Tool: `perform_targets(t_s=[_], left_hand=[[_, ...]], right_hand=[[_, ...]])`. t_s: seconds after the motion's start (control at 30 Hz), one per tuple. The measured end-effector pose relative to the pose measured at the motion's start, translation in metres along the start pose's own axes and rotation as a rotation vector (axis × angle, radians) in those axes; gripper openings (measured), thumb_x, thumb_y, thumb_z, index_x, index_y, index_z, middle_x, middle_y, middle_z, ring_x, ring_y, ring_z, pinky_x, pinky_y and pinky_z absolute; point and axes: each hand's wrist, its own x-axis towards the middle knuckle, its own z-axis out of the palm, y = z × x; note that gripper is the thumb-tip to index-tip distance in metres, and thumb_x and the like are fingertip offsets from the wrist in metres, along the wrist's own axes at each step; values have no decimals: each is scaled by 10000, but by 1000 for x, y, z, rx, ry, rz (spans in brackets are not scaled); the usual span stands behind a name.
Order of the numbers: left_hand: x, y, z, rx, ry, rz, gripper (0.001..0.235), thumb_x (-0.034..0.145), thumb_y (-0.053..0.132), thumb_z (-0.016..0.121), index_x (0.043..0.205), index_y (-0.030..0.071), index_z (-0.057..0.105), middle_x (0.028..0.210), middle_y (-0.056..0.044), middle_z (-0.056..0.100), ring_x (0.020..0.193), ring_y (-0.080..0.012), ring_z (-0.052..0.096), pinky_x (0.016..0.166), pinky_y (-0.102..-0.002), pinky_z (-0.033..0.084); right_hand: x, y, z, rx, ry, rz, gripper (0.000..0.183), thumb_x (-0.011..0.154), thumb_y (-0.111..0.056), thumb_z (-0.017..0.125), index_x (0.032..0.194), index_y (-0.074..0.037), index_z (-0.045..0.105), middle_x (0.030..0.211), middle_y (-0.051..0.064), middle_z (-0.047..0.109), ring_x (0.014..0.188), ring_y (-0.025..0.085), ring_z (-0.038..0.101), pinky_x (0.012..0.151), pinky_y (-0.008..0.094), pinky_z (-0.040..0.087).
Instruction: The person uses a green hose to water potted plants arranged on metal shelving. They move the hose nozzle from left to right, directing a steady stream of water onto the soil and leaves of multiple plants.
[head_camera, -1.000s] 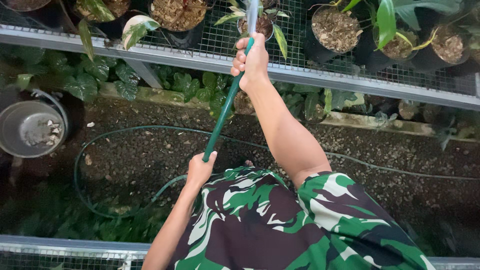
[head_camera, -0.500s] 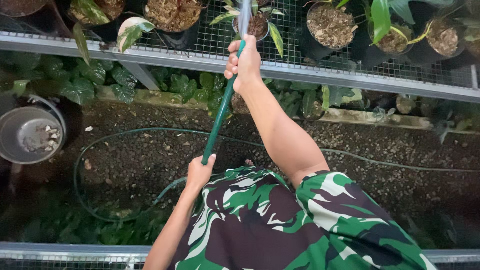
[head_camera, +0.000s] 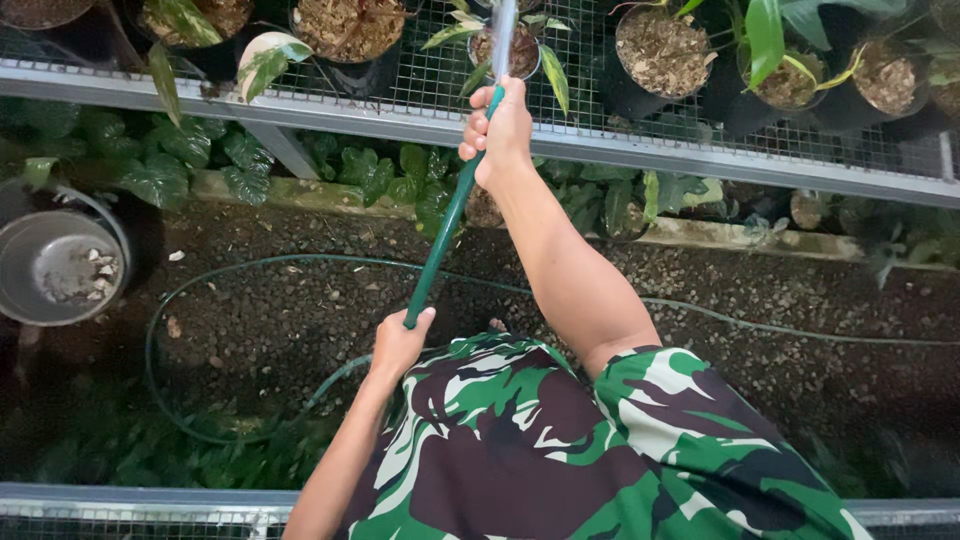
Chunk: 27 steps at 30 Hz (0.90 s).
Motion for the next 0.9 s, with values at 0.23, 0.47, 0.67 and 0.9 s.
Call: perform_targets(t_s=[0.23,0.47,0.67,0.9], left_hand=[[-48,129,-67,-256,113,664,300,851,157,783,1100,57,649,1110,-123,680,1020,-240,659,947,-374,524],[-159,235,-123,-962,-1043,1315,280,1134,275,459,1050,20,538,1109,-148,617,993,-342,595,931,-414,491],[-174,252,-110,-900,-1354,1249,374,1237,298,358,1182,-35,520,1171,-177,567,1105,-362,557,1044,-435,454],[-165,247,-104,-871,-1358,1254,386,1303,342,339,1241,-10,487,1238,-135,539,1220,-317,536,1122,-352,435]], right_hand=[[-2,3,0,-26,15,-30,459,995,-505,386,859,-88,523,557,-12,362,410,116,311,399,329,300],[0,3,2,-72,-18,-97,451,1002,-497,408,879,-80,532,580,-14,360,432,122,339,420,339,322],[0,0,-1,-42,-9,-62,441,991,-489,412,877,-83,540,570,-10,368,415,123,330,408,335,316],[6,-1,2,-51,-37,-59,457,1002,-500,408,867,-85,542,565,-13,369,410,114,325,402,326,306]])
